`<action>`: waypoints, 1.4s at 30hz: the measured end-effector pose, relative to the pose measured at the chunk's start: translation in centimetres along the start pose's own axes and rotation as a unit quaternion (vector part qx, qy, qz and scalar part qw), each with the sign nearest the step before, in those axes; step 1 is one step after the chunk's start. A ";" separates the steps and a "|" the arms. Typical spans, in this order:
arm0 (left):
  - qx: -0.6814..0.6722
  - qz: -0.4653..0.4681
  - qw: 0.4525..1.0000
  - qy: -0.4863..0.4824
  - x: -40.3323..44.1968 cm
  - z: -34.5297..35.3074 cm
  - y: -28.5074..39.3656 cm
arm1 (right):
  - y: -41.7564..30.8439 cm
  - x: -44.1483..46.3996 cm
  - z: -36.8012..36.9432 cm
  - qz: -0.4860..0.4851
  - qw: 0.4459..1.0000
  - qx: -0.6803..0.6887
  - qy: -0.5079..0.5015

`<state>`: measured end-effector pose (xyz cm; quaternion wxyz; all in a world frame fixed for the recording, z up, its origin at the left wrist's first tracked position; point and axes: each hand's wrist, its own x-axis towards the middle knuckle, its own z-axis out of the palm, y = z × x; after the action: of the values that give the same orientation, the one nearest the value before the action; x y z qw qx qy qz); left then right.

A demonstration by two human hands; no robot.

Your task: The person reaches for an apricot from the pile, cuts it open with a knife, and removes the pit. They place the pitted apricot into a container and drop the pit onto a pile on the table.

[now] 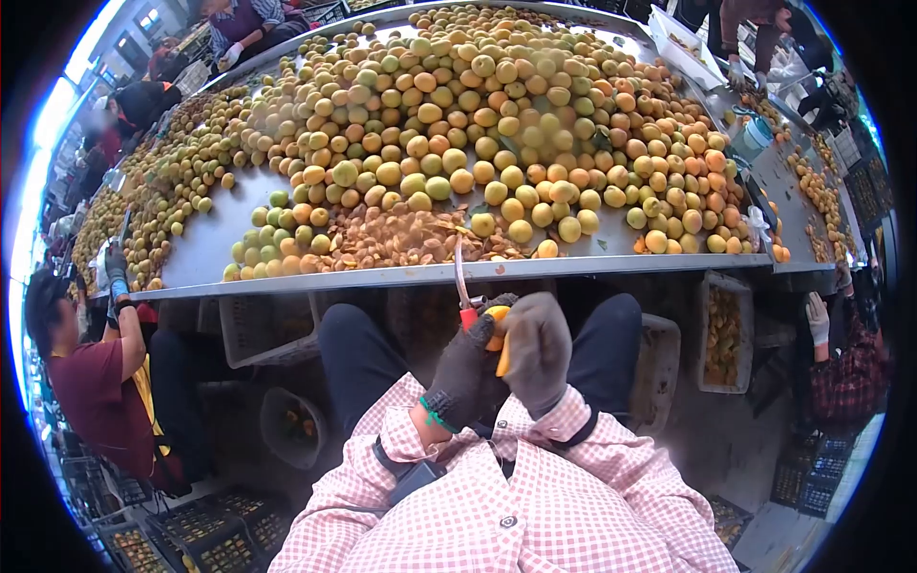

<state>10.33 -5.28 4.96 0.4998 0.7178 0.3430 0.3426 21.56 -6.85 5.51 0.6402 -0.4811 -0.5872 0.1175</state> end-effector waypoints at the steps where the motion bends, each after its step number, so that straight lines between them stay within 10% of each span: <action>1: -0.339 -0.205 0.918 0.018 0.6 -0.4 1.7 | -0.1 0.5 0.0 0.148 0.976 0.152 0.040; 2: -0.623 -0.376 0.686 0.031 1.1 -0.5 2.6 | -0.2 1.0 -0.2 0.289 0.907 0.294 0.080; 7: -0.628 -0.368 0.685 0.012 1.8 -2.2 1.4 | 2.2 0.7 -2.9 0.492 0.743 0.454 0.012; 10: -0.852 -0.149 0.443 -0.237 1.4 -2.4 -3.4 | 4.2 -0.6 -3.0 0.480 0.827 0.289 -0.042; 11: -0.852 -0.149 0.443 -0.236 1.2 -2.4 -4.0 | 4.1 -0.7 -3.4 0.421 0.896 0.101 -0.096; 14: -0.840 -0.169 0.447 -0.257 1.1 -2.1 -4.3 | 2.7 -1.0 -2.4 0.455 0.841 0.288 -0.054; 15: -0.550 -0.205 0.794 -0.156 0.6 -1.6 -4.1 | 2.4 -1.1 -2.6 0.457 0.798 0.375 -0.116; 16: -0.142 -0.194 0.970 -0.024 0.3 -1.1 -3.9 | 1.4 -0.8 -2.2 0.470 0.806 0.322 -0.161; 22: -0.223 -0.183 0.955 0.063 1.3 -2.3 -2.4 | 1.0 -1.4 -2.2 0.389 0.912 0.127 -0.007; 25: -0.368 -0.196 0.907 0.054 1.5 -3.7 -1.1 | 1.8 -0.8 -5.6 0.606 0.671 0.408 -0.122; 30: -0.479 -0.190 0.857 -0.030 2.1 -3.1 2.4 | -0.7 -2.2 -4.2 0.623 0.629 0.398 -0.240; 32: -0.482 -0.179 0.856 -0.055 2.0 -2.4 1.3 | -0.9 -3.0 -3.6 0.618 0.520 0.541 -0.234; 40: -0.423 -0.149 0.890 -0.084 2.1 -1.8 1.5 | -2.0 -3.8 -2.9 0.634 0.577 0.498 -0.130; 42: -0.445 -0.173 0.878 0.040 2.5 -0.9 2.2 | -1.6 -4.4 -2.4 0.621 0.682 0.372 -0.101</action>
<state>11.23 -3.36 7.63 0.8039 0.3345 0.2921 0.3956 21.77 -11.99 4.27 0.4835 -0.4430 -0.1231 0.7449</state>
